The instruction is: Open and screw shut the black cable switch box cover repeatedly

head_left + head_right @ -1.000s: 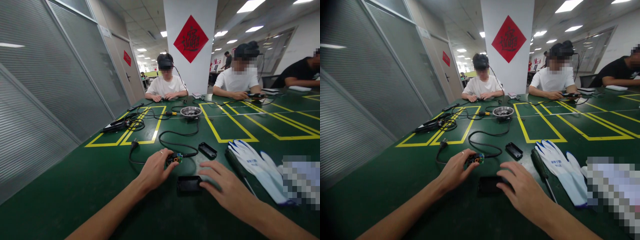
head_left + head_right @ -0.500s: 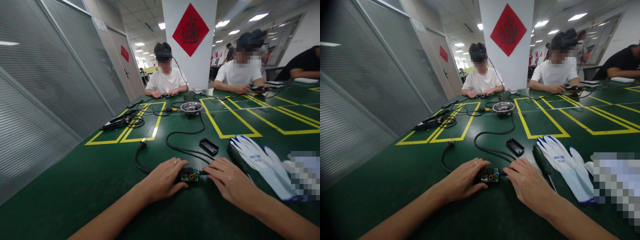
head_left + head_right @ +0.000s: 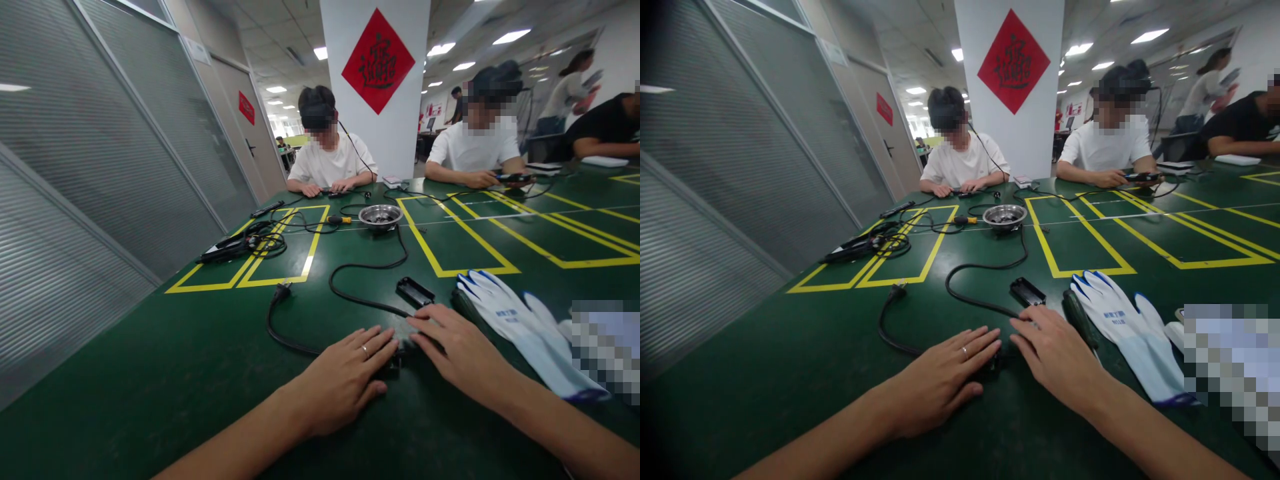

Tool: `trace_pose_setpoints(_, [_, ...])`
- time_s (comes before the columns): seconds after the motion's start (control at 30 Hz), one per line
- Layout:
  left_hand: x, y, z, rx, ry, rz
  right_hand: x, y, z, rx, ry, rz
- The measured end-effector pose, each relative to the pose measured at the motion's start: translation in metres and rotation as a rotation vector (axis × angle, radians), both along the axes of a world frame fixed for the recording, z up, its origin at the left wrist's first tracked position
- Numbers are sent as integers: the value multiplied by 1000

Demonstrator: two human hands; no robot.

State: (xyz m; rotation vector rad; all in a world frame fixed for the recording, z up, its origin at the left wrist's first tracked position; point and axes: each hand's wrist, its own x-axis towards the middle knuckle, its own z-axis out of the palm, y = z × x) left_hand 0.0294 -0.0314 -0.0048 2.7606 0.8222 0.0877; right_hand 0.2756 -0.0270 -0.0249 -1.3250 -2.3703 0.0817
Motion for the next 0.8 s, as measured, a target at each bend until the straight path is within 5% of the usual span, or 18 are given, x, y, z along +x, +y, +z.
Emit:
trace_pose_setpoints(0.23, [-1,2,5,7,-20,8,22,38,-21,102,-114,-129])
trace_pose_setpoints(0.8, [-7,9,3,-18,-193,90,20,26,-12,108,168,-256])
